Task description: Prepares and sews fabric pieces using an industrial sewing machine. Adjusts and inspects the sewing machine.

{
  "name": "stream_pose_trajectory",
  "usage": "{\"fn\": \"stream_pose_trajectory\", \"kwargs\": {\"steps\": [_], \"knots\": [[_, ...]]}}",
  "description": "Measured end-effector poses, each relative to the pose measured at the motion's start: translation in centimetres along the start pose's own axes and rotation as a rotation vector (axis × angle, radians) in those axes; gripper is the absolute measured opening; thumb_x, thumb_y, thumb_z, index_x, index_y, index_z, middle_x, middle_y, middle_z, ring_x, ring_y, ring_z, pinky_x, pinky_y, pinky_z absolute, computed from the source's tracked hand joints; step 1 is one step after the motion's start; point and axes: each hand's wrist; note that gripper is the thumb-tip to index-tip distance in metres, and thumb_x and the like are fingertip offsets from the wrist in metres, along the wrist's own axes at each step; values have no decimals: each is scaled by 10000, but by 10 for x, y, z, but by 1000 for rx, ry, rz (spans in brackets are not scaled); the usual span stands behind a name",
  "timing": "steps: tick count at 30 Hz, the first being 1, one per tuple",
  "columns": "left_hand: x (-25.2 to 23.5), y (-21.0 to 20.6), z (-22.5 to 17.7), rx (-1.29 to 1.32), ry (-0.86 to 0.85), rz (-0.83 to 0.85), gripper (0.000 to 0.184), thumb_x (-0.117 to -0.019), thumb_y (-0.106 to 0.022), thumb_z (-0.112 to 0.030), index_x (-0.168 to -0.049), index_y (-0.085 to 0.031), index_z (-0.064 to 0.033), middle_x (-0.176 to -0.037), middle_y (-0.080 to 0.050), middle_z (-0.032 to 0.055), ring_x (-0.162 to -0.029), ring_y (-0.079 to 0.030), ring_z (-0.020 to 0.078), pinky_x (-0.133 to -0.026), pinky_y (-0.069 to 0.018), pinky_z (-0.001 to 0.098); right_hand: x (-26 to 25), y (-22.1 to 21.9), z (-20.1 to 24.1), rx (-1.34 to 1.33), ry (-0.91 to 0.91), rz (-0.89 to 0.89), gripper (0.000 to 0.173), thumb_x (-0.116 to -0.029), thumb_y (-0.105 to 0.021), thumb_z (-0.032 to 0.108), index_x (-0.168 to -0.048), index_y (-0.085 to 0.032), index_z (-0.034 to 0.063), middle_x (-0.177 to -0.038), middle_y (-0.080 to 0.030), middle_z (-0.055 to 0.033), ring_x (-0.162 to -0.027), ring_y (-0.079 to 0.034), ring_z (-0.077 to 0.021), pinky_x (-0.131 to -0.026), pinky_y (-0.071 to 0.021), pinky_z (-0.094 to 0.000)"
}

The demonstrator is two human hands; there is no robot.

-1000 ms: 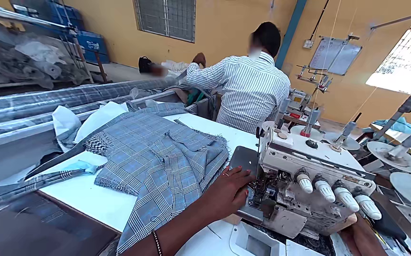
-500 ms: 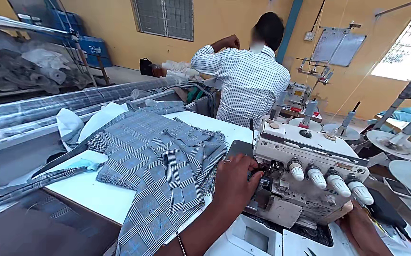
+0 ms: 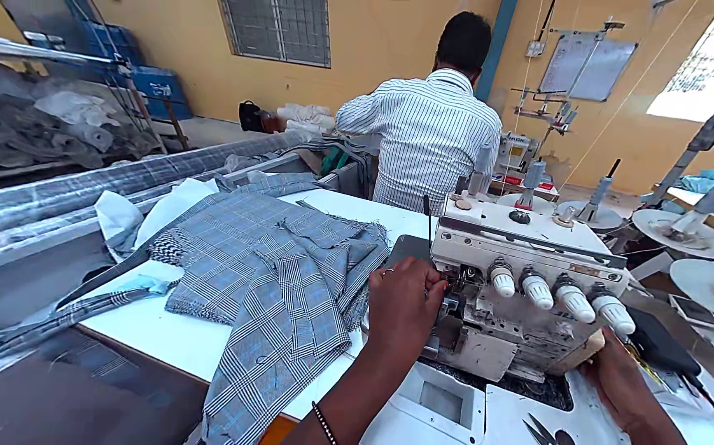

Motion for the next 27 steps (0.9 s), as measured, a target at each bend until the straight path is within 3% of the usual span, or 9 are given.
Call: {"fn": "stream_pose_trajectory", "kwargs": {"steps": [6,11,16,19,23,27], "knots": [[5,-6,-2,-36,-25,-78,113,-907,-742,-208,-866,-718,-106,-797,-662,24,-768,-644,189,-885,-450,530,-1,1,0,28,12,11,482,-1069,-267,391,-1448,-427,138,-1091,-681,-10,-840,-702,-88,-650,-588,-234],[3,-7,6,39,-45,-69,94,-898,-719,-174,-841,-708,-100,-785,-648,22,-732,-627,182,-812,-474,514,-2,3,-3,59,12,7,492,-1080,-257,389,-1471,-420,138,-1073,-674,-21,-805,-687,-91,-646,-574,-237],[-3,6,15,185,8,125,81,-933,-675,-163,-909,-691,-87,-877,-636,50,-831,-615,213,-784,-474,494,-2,3,-3,57,4,8,467,-1087,-263,364,-1456,-440,140,-1076,-671,-34,-789,-683,-93,-630,-570,-234],[-3,15,17,320,98,276,72,-956,-657,-141,-908,-672,-90,-940,-628,50,-834,-614,161,-712,-521,362,-2,3,-2,67,-9,10,486,-1086,-258,374,-1480,-417,139,-1107,-662,-45,-807,-683,-101,-649,-575,-246],[5,5,15,144,12,100,121,-945,-726,-212,-997,-738,-105,-976,-656,63,-869,-621,238,-809,-485,523,-1,1,-2,54,-14,1,492,-1086,-243,369,-1481,-415,131,-1093,-660,-52,-812,-686,-111,-657,-581,-256],[5,1,8,64,7,43,130,-934,-750,-250,-939,-738,-121,-909,-655,37,-844,-625,223,-810,-471,526,-1,2,-2,64,-13,4,496,-1080,-254,390,-1479,-420,145,-1073,-663,-46,-799,-682,-108,-648,-574,-253]]}}
Point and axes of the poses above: each hand's wrist, its own x-axis away from the middle knuckle, its own y-axis out of the back of the hand, z = x × y
